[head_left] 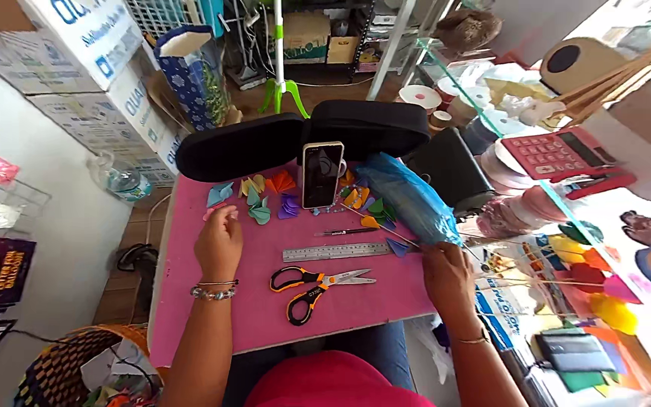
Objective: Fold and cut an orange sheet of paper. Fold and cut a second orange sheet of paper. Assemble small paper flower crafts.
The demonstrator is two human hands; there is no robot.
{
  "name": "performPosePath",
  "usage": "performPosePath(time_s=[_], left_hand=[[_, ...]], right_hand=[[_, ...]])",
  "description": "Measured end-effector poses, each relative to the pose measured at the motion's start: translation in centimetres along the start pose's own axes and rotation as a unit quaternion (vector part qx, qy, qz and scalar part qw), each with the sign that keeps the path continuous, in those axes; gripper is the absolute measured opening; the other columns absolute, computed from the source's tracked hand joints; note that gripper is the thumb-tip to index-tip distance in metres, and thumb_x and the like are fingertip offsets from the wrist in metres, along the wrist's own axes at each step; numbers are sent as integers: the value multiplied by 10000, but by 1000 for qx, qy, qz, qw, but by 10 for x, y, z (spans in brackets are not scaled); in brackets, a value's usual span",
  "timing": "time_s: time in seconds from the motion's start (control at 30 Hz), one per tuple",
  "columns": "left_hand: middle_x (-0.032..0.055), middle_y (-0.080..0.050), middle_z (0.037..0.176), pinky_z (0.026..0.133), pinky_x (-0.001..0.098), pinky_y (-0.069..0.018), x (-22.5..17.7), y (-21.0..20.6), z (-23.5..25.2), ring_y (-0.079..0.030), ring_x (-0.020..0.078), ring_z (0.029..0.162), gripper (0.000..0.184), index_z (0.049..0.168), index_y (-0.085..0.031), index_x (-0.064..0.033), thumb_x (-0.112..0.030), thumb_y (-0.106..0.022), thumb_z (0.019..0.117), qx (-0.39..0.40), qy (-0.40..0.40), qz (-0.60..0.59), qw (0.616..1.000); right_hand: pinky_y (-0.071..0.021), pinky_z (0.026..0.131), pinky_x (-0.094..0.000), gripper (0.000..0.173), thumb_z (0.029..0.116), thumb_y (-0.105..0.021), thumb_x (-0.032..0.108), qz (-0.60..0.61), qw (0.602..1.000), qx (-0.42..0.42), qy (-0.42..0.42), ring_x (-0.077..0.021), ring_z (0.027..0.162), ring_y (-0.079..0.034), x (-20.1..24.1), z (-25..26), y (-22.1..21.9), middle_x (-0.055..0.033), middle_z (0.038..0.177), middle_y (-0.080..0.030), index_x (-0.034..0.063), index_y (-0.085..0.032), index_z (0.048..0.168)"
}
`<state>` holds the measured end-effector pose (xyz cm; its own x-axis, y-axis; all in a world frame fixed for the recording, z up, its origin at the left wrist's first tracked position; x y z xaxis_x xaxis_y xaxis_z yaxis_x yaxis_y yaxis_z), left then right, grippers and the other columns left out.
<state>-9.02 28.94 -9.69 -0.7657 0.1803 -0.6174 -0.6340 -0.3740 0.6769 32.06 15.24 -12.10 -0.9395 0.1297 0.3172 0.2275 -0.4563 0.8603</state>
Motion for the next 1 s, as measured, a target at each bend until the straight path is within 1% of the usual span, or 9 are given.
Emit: performPosePath(time_s=[0.13,0.2,0.3,0.43,0.6,0.77,0.9,0.97,1.0], left_hand=[[176,-732,1091,785,526,-564,6,-4,1,-713,308,897,279,1203,-679,2,-133,-506,1031,-13,-19,-21,1000],[178,-732,1068,758,524,-556,5,-6,0,-707,310,868,275,1185,-687,3,-123,-504,1023,-11,-23,-27,999],[186,-732,1048,740,525,-551,2,-8,-3,-703,311,842,275,1180,-686,11,-116,-501,1022,-3,-27,-37,999],[188,-731,1048,722,518,-544,0,-5,-5,-699,313,831,270,1173,-686,14,-133,-518,1023,-11,-37,-42,998],[172,-730,1033,706,504,-550,1,-4,-6,-701,304,823,258,1168,-699,-10,-147,-530,1030,-24,-40,-41,998],[176,-732,1049,698,520,-548,1,-4,-6,-704,314,828,260,1175,-695,-8,-143,-529,1029,-17,-45,-47,998],[171,-730,1046,703,515,-545,-1,-6,-6,-699,307,828,260,1187,-689,-11,-138,-529,1026,-7,-44,-51,998],[171,-728,1061,707,492,-551,-4,-3,-9,-698,288,833,266,1190,-686,-10,-146,-525,1027,-5,-50,-68,996],[164,-727,1073,704,456,-558,-8,3,-13,-695,257,829,278,1190,-682,-7,-160,-520,1024,2,-62,-87,994]], right_hand=[[-517,901,-618,235,1014,-564,95,-15,999,3,-29,-481,1067,-639,-1,-3,-7,-273,1145,-665,1,-745,1131],[-515,905,-618,201,1001,-588,88,-15,999,0,-47,-487,1074,-635,-2,-2,-6,-280,1161,-658,-26,-732,1083],[-505,930,-611,191,1009,-561,51,-20,996,25,-77,-484,1089,-635,-3,2,-3,-272,1153,-674,-40,-714,1077],[-506,927,-624,224,1016,-541,27,-41,996,53,-62,-486,1077,-647,-5,6,4,-260,1104,-697,-21,-728,1130],[-511,919,-632,218,995,-544,-4,-47,996,72,-34,-505,1083,-634,-9,-2,7,-281,1120,-681,-33,-735,1097],[-506,934,-639,221,1004,-526,7,-59,996,42,-45,-513,1100,-626,-15,-13,29,-301,1127,-666,-60,-713,1102],[-511,930,-622,235,1002,-518,28,-68,996,-18,-50,-501,1081,-637,-14,-8,49,-310,1106,-666,-75,-703,1105],[-499,946,-633,250,1004,-518,40,-66,995,-25,-65,-513,1110,-627,-10,5,49,-321,1138,-660,-76,-701,1128],[-483,960,-647,260,1005,-519,52,-63,995,-21,-74,-520,1126,-616,-6,14,47,-324,1157,-657,-76,-701,1139]])
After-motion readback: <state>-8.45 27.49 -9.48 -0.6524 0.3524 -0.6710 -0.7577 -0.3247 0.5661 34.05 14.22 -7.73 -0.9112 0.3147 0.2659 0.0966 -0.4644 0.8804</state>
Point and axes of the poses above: each hand's wrist, its own z-axis towards the middle knuckle, its own y-axis out of the back of the hand, x = y × z, the point moved 3 cm from there along z, towards the middle knuckle
